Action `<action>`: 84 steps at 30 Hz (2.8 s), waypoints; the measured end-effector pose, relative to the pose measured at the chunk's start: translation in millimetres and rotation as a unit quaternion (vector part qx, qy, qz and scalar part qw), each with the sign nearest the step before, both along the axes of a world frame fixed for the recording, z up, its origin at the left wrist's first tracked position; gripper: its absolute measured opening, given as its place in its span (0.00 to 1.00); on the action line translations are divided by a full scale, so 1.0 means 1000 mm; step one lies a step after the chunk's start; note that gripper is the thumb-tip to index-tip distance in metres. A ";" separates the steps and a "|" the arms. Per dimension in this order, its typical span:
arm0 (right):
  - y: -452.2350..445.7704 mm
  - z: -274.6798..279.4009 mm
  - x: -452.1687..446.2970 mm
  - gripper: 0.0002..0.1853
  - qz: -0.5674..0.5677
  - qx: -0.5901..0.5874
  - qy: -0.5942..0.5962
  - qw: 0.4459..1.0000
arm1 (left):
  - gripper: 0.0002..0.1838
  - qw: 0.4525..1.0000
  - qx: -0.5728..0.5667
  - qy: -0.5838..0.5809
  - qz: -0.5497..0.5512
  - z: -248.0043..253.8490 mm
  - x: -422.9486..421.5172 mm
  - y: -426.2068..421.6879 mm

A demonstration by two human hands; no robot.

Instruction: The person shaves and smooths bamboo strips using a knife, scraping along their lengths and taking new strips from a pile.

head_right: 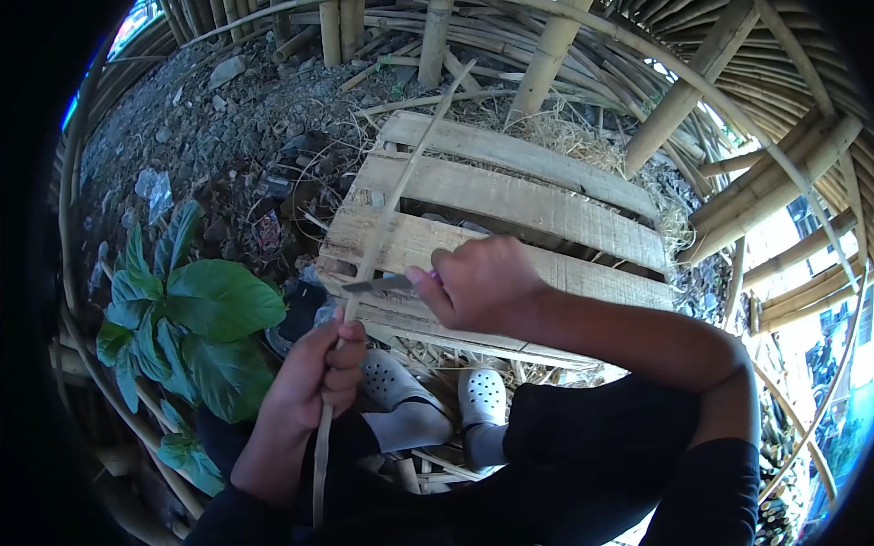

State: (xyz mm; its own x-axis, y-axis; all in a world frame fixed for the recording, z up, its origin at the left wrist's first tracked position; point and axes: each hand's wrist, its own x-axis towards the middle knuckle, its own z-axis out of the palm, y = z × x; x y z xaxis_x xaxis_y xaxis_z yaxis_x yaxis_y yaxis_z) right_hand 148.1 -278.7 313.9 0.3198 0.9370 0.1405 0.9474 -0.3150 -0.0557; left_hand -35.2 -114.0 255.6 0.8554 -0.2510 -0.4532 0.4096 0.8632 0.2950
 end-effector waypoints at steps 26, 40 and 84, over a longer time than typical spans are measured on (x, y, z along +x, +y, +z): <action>0.007 -0.005 -0.073 0.10 -0.010 -0.123 0.142 0.982 | 0.14 0.975 -0.212 0.056 -0.044 -0.006 -0.051 0.003; 0.021 -0.015 -0.042 0.15 0.063 -0.093 0.046 0.993 | 0.15 0.971 -0.226 0.069 -0.027 -0.013 -0.047 0.015; 0.020 -0.006 -0.022 0.10 0.019 -0.187 0.048 0.981 | 0.16 0.991 0.044 0.078 -0.099 0.009 -0.046 0.011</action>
